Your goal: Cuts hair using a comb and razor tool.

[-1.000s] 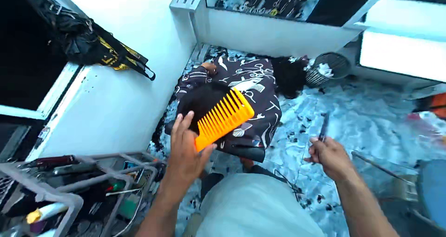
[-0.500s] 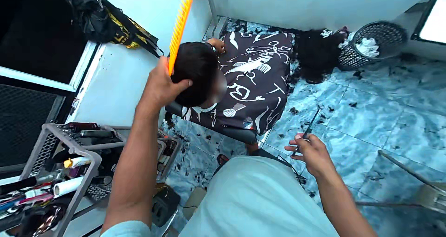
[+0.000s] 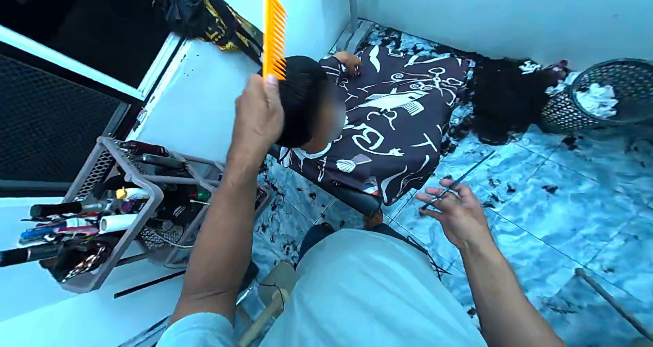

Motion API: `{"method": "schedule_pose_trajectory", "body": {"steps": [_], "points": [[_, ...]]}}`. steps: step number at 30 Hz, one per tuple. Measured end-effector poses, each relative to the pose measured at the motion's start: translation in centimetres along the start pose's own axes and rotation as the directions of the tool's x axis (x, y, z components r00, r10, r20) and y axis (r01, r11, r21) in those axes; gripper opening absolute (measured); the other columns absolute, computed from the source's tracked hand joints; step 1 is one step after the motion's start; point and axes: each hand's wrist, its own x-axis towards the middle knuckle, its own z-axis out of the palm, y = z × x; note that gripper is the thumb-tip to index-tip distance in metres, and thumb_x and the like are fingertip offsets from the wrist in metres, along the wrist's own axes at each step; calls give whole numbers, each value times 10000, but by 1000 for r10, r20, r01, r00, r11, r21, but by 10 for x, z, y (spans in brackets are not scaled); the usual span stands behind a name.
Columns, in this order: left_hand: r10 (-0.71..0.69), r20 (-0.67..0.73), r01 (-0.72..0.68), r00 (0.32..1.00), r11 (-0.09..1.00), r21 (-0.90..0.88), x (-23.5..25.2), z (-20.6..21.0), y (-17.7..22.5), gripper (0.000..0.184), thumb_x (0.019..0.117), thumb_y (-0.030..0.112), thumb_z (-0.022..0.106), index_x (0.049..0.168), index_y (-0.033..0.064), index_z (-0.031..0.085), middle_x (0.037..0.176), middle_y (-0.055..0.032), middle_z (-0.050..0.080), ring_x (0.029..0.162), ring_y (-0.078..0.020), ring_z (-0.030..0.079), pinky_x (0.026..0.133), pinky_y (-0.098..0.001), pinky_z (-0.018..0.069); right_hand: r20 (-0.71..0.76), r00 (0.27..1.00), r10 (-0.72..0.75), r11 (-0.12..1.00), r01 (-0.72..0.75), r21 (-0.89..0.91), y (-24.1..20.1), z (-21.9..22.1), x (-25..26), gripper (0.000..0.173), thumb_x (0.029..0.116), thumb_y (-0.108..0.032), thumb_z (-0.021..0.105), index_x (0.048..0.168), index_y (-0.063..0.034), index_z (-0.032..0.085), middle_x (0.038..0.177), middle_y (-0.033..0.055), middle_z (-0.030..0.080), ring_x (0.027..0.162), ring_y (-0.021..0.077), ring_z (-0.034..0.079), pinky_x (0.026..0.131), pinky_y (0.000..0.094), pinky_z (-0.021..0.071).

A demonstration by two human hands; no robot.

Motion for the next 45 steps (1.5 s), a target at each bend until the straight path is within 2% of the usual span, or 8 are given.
{"method": "schedule_pose_trajectory", "body": {"steps": [6, 9, 14, 20, 24, 29, 32, 45], "points": [[359, 220, -409, 907, 875, 259, -98, 18, -126, 416, 1096, 385, 405, 1147, 108, 711, 864, -109, 701, 757, -289, 692, 665, -560, 570, 82, 977, -198, 952, 212, -222, -33, -1, 34, 583, 896, 50, 643, 1426, -55, 421, 1160, 126, 691, 916, 242, 737, 736, 408, 637], [504, 51, -501, 862, 834, 230, -127, 69, -184, 415, 1053, 396, 509, 1311, 135, 702, 944, -143, 673, 880, -312, 641, 820, -531, 510, 229, 913, -337, 794, 406, -452, -51, 23, 51, 520, 928, 35, 629, 1414, 10, 446, 1248, 170, 650, 1013, 248, 717, 870, 447, 624], [607, -285, -517, 742, 789, 332, -98, 118, -211, 352, 967, 356, 711, 1243, 139, 736, 854, -139, 677, 841, -304, 650, 926, -522, 476, 616, 579, -534, 27, 740, -672, -109, 128, 78, 280, 999, -37, 488, 1229, 5, 642, 1164, 243, 683, 1030, 441, 687, 842, 650, 544], [656, -374, -509, 656, 750, 423, -67, 98, -210, 327, 983, 392, 684, 1225, 182, 752, 787, -119, 657, 802, -298, 642, 987, -544, 445, 936, 196, -293, -574, 747, -336, -131, 209, 95, 255, 1015, 17, 469, 1223, -48, 601, 1208, 229, 615, 1174, 454, 593, 1040, 728, 356], [689, -459, -534, 561, 725, 435, -62, 86, -196, 323, 969, 380, 703, 1200, 162, 761, 720, -99, 612, 743, -281, 613, 967, -533, 449, 946, 174, -274, -624, 717, -312, -131, 224, 86, 219, 1007, -47, 499, 1206, -60, 588, 1187, 214, 595, 1154, 445, 586, 1021, 729, 358], [688, -510, -558, 515, 722, 409, -67, 83, -186, 316, 949, 335, 735, 1199, 143, 757, 685, -87, 583, 706, -262, 585, 952, -514, 442, 951, 153, -270, -608, 738, -292, -136, 222, 86, 195, 1011, 24, 451, 1117, -13, 611, 1045, 227, 651, 957, 436, 665, 755, 592, 498], [684, -517, -558, 515, 725, 404, -68, 81, -184, 332, 940, 339, 744, 1207, 141, 755, 688, -83, 601, 713, -260, 595, 961, -513, 444, 949, 186, -254, -577, 759, -304, -137, 224, 83, 169, 1001, -46, 481, 1127, -34, 593, 1127, 221, 618, 1084, 441, 613, 870, 630, 457], [706, -511, -579, 490, 702, 415, -64, 74, -177, 329, 946, 339, 732, 1196, 128, 758, 679, -85, 591, 715, -257, 595, 958, -504, 443, 931, 182, -316, -526, 784, -331, -137, 222, 72, 163, 987, -12, 493, 1095, -35, 613, 1015, 208, 644, 933, 417, 668, 696, 572, 490]]}}
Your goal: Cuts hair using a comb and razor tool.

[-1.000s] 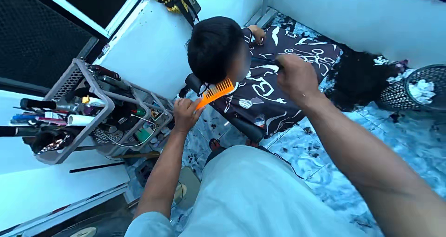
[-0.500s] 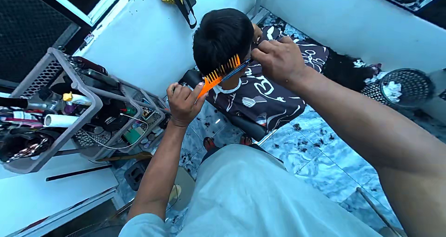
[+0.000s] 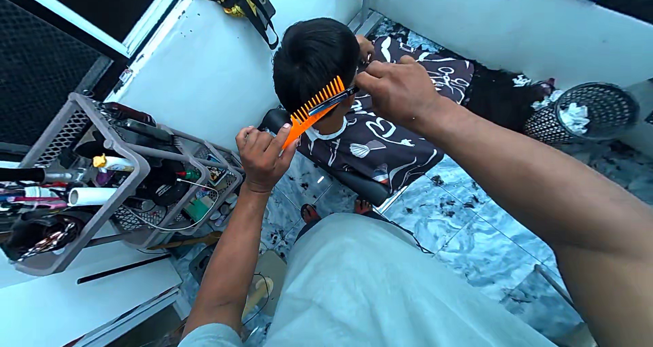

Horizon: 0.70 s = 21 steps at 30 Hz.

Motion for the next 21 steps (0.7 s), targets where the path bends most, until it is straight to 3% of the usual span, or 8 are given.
{"method": "schedule_pose_trajectory", "body": {"steps": [2, 5, 10, 13, 15, 16, 18, 21], "points": [[3, -2, -3, 1000, 1000, 0, 2, 0, -1, 322, 944, 334, 734, 1188, 124, 761, 680, -85, 601, 716, -255, 603, 958, -503, 446, 34, 999, 25, 1000, -25, -5, -3, -2, 1, 171, 975, -46, 506, 1124, -44, 591, 1086, 210, 607, 1039, 433, 621, 761, 594, 473], [12, 1, -12, 1000, 1000, 0, 3, 0, -3, 325, 937, 329, 743, 1191, 126, 761, 677, -83, 598, 706, -254, 597, 958, -505, 444, 23, 1000, 18, 1000, -18, -16, -5, -3, 1, 147, 961, -4, 549, 1089, -23, 619, 981, 219, 649, 875, 425, 673, 681, 573, 498], [0, -16, 0, 1000, 1000, -15, 9, -1, -5, 340, 924, 325, 763, 1184, 106, 759, 704, -93, 614, 727, -260, 609, 950, -499, 458, 10, 999, 51, 999, -51, 7, -8, -2, 0, 175, 965, -18, 521, 1111, -37, 616, 1021, 211, 640, 924, 420, 661, 702, 569, 492], [-294, -2, 288, 956, 936, -202, 26, 3, 8, 284, 1012, 211, 652, 1175, -8, 733, 849, -123, 716, 780, -196, 668, 777, -356, 559, -9, 983, 181, 978, -179, 104, -8, -1, -6, 216, 969, -80, 525, 1151, -31, 629, 1046, 213, 655, 895, 417, 674, 687, 582, 499], [-423, 111, 433, 899, 825, -364, 32, 14, 18, 373, 1117, 228, 429, 1037, -31, 686, 744, -71, 668, 639, -131, 640, 612, -328, 572, 36, 928, 370, 916, -371, 155, -2, -1, -8, 263, 951, -83, 539, 1194, -4, 599, 1139, 236, 649, 956, 446, 684, 717, 636, 540], [-377, 186, 421, 907, 830, -366, 24, 21, 18, 416, 1125, 246, 389, 996, -22, 679, 730, -84, 667, 629, -154, 649, 608, -358, 581, 45, 894, 446, 880, -447, 160, 3, 0, -9, 264, 954, -62, 520, 1202, 2, 582, 1162, 240, 645, 978, 454, 684, 731, 647, 548], [-168, 319, 256, 933, 933, -255, -7, 30, 8, 388, 1101, 287, 452, 1203, 37, 730, 845, -138, 722, 787, -252, 693, 774, -454, 558, -9, 853, 522, 844, -514, 153, 13, 4, -8, 330, 937, -54, 510, 1259, -18, 572, 1200, 239, 652, 980, 460, 688, 722, 650, 535], [14, 359, 14, 933, 997, -75, -46, 36, -4, 389, 1013, 424, 623, 1289, 169, 722, 835, -108, 670, 816, -300, 622, 844, -504, 464, -129, 892, 433, 901, -424, 98, 28, 15, -5, 346, 996, -72, 489, 1321, -85, 607, 1215, 217, 642, 1025, 432, 668, 776, 640, 500]]}}
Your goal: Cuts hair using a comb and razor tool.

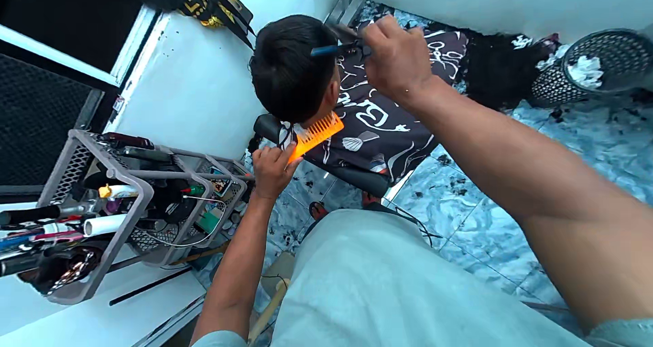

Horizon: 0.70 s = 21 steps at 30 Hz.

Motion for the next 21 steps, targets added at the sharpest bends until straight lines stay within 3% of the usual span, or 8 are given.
{"method": "schedule_pose_trajectory", "body": {"steps": [2, 4, 6, 8, 12, 15, 18, 21], "points": [[13, -70, -7, 997, 996, 88, -6, 1, -1, 361, 970, 422, 690, 1248, 197, 746, 800, -88, 663, 805, -279, 616, 905, -503, 433, -4, 977, -214, 973, 213, -89, 8, 8, 6, 326, 1047, -11, 423, 1298, -94, 614, 1196, 222, 649, 1073, 428, 651, 835, 629, 472], [3, -167, 19, 986, 991, 129, 2, -5, -1, 336, 948, 403, 726, 1215, 201, 764, 756, -75, 650, 788, -262, 618, 946, -515, 418, 35, 904, -427, 890, 427, -163, 9, 12, 12, 216, 1040, 29, 418, 1162, -28, 587, 1163, 240, 630, 1047, 441, 634, 829, 611, 460], [-2, -255, 37, 967, 990, 135, 14, -13, 0, 326, 934, 383, 748, 1196, 190, 772, 715, -69, 622, 768, -254, 607, 972, -522, 405, 47, 853, -519, 833, 518, -195, 5, 12, 13, 207, 1031, 24, 420, 1153, -34, 577, 1142, 225, 605, 1073, 430, 603, 862, 586, 436], [-1, -305, 43, 953, 990, 132, 25, -23, 2, 326, 926, 370, 760, 1185, 173, 774, 703, -65, 605, 772, -251, 598, 983, -522, 397, 55, 850, -524, 830, 524, -192, 1, 8, 12, 186, 1030, -8, 419, 1152, -31, 557, 1148, 229, 591, 1087, 434, 589, 862, 577, 430], [23, -337, 25, 941, 990, 136, 36, -37, 4, 328, 921, 362, 766, 1175, 156, 773, 696, -68, 597, 765, -255, 594, 989, -525, 396, 81, 858, -507, 853, 513, -92, -3, 4, 7, 182, 1026, 9, 442, 1109, 0, 603, 985, 225, 630, 908, 433, 651, 744, 576, 484], [34, -332, 12, 943, 991, 136, 39, -40, 4, 336, 918, 359, 770, 1183, 153, 771, 700, -66, 603, 769, -250, 599, 1000, -536, 396, 121, 889, -442, 891, 450, -53, -10, 3, 4, 179, 1004, -52, 462, 1142, -31, 574, 1108, 224, 599, 1059, 445, 605, 869, 620, 447], [42, -340, 2, 940, 992, 128, 42, -42, 3, 333, 913, 349, 778, 1176, 145, 772, 687, -67, 587, 752, -248, 590, 997, -533, 397, 89, 888, -452, 889, 456, -33, -15, 5, 1, 147, 1014, -25, 470, 1092, -8, 593, 1000, 230, 630, 911, 436, 655, 695, 567, 489], [50, -342, -12, 938, 993, 115, 45, -44, 2, 322, 912, 340, 779, 1165, 140, 774, 677, -64, 585, 740, -247, 590, 1000, -532, 402, 88, 899, -428, 902, 432, -27, -17, 5, -3, 153, 999, -24, 474, 1092, -28, 595, 1006, 214, 620, 928, 423, 642, 724, 569, 462]]}}
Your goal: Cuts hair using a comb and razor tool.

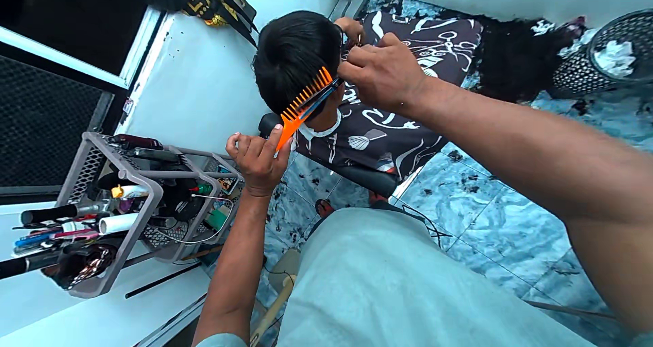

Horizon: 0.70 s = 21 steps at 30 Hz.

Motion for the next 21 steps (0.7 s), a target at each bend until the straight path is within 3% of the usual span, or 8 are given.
{"method": "schedule_pose_trajectory", "body": {"steps": [2, 5, 7, 9, 13, 17, 19, 21], "points": [[10, 3, -10, 1000, 1000, -8, 2, 0, -2, 320, 914, 337, 775, 1163, 136, 775, 678, -65, 591, 737, -247, 592, 997, -533, 404, 42, 999, 33, 999, -33, 1, -4, -4, 0, 181, 995, -42, 464, 1136, -33, 577, 1081, 225, 588, 1019, 441, 605, 763, 582, 447], [27, 17, -27, 999, 999, -25, 5, 0, -7, 328, 920, 345, 768, 1178, 142, 769, 681, -69, 590, 745, -255, 596, 1003, -533, 408, 39, 999, 29, 1000, -29, -1, -8, -8, 2, 145, 998, 2, 488, 1085, -3, 604, 961, 232, 636, 852, 431, 664, 706, 582, 490], [45, 12, -45, 999, 998, -41, 7, 3, -13, 331, 918, 345, 773, 1185, 149, 768, 681, -69, 589, 742, -255, 594, 1001, -535, 409, 58, 996, 66, 998, -65, -25, -10, -12, 5, 186, 993, -5, 477, 1131, -33, 599, 1031, 211, 624, 966, 413, 638, 909, 620, 441], [64, 3, -63, 998, 996, -64, 8, 7, -19, 335, 916, 351, 773, 1185, 151, 768, 686, -70, 591, 742, -257, 595, 1003, -536, 411, 52, 996, 69, 997, -66, -49, -14, -13, 4, 182, 1004, -6, 467, 1136, -29, 590, 1051, 214, 612, 1017, 420, 626, 955, 621, 427], [-126, -7, 119, 992, 955, -272, 31, 7, -23, 347, 967, 259, 722, 1201, 3, 725, 840, -145, 685, 809, -251, 637, 845, -416, 513, 19, 957, 289, 956, -290, 52, -35, -15, -7, 229, 980, -76, 507, 1171, -26, 623, 1068, 224, 644, 928, 422, 662, 723, 583, 484], [-305, 249, 394, 919, 712, -581, 66, 9, -12, 399, 1132, 233, 372, 1025, -22, 660, 695, -27, 643, 588, -99, 626, 567, -305, 563, -75, 670, 739, 643, -666, 378, -72, 3, -40, 294, 926, -89, 585, 1205, -1, 609, 1073, 164, 693, 959, 311, 698, 833, 534, 572], [-111, 389, 319, 915, 789, -525, 49, 18, -24, 429, 1128, 246, 368, 976, -20, 668, 717, -85, 653, 620, -167, 640, 603, -370, 563, -115, 492, 863, 484, -739, 470, -90, 22, -66, 310, 937, -127, 600, 1224, -9, 607, 1047, 127, 713, 948, 234, 714, 862, 463, 596], [143, 497, 111, 856, 888, -446, 9, 24, -49, 378, 1097, 285, 445, 1208, 37, 707, 882, -162, 699, 814, -294, 688, 758, -496, 566, -78, 353, 932, 342, -793, 504, -105, 40, -92, 390, 906, -206, 674, 1234, -9, 601, 1047, 133, 708, 947, 239, 711, 857, 471, 594]]}}
